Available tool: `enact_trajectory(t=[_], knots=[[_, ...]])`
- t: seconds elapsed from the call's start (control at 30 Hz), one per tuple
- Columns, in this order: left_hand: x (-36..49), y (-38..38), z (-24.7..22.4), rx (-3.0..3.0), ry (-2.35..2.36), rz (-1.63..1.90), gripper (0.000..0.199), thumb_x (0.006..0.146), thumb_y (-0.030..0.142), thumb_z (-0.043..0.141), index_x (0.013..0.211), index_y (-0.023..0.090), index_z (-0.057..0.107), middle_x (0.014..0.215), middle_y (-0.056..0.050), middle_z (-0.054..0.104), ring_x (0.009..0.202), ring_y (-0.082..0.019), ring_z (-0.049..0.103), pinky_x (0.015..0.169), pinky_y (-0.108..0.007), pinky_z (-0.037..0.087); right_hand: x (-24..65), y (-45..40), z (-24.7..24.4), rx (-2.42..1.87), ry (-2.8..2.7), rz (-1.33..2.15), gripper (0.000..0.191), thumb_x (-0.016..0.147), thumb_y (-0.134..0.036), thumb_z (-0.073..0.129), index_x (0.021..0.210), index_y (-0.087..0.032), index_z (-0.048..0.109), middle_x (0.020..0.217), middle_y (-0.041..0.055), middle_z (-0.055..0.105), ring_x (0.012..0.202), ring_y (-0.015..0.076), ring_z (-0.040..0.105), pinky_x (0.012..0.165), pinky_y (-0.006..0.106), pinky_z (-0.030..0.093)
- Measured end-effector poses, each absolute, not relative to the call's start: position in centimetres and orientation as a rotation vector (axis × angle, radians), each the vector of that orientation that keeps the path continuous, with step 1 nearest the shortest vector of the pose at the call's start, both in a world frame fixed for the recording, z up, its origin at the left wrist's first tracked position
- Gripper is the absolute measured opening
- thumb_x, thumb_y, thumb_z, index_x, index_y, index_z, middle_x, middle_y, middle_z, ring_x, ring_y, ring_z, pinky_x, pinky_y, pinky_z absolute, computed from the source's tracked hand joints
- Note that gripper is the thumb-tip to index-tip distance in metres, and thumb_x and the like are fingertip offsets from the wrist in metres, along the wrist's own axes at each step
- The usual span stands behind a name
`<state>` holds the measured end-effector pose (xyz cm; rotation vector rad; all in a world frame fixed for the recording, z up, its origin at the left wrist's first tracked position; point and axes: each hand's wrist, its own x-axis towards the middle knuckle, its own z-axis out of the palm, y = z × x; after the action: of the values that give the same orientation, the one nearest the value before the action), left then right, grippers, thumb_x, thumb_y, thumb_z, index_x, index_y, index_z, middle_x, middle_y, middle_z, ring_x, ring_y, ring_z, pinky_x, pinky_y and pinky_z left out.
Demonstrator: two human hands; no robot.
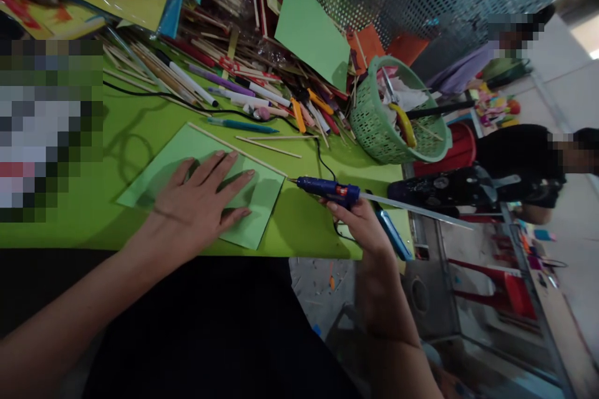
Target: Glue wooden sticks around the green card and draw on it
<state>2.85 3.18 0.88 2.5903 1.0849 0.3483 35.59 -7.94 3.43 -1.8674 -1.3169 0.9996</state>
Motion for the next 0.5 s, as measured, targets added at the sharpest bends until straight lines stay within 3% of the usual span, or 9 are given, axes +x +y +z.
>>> enact_trajectory(t=[0.13,0.23,0.5], knots=[[3.0,3.3,1.6,2.648,1.104,0.327,0.053,0.104,0.050,0.041,0.151,0.031,0.056,0.167,-0.013,0.041,0.150,-0.041,0.041,0.116,-0.064,0.035,35.5,-7.4,3.5,-1.889,-1.380,0.952,0.031,0.090,-0.049,0.073,0.105,-0.023,0.079,0.095,0.0031,0.076,0.087,0.0231,0.065,0.079,0.035,0.051],[3.0,3.9,1.5,2.716,1.112,0.301,0.047,0.106,0.043,0.041,0.146,0.030,0.061,0.165,-0.013,0.043,0.144,-0.040,0.048,0.110,-0.062,0.041,35.6,-7.3,3.4,-1.894,-1.403,0.937,0.032,0.090,-0.050,0.073,0.105,-0.023,0.079,0.097,0.0034,0.076,0.091,0.0247,0.066,0.083,0.037,0.052],[3.1,4.6,-0.3,2.707,1.063,0.349,0.048,0.107,0.041,0.038,0.148,0.030,0.059,0.170,-0.003,0.036,0.157,-0.028,0.035,0.130,-0.056,0.016,35.8,-6.9,2.8,-1.871,-1.387,0.947,0.029,0.090,-0.049,0.073,0.105,-0.025,0.079,0.096,0.0039,0.077,0.092,0.0263,0.069,0.088,0.042,0.054]])
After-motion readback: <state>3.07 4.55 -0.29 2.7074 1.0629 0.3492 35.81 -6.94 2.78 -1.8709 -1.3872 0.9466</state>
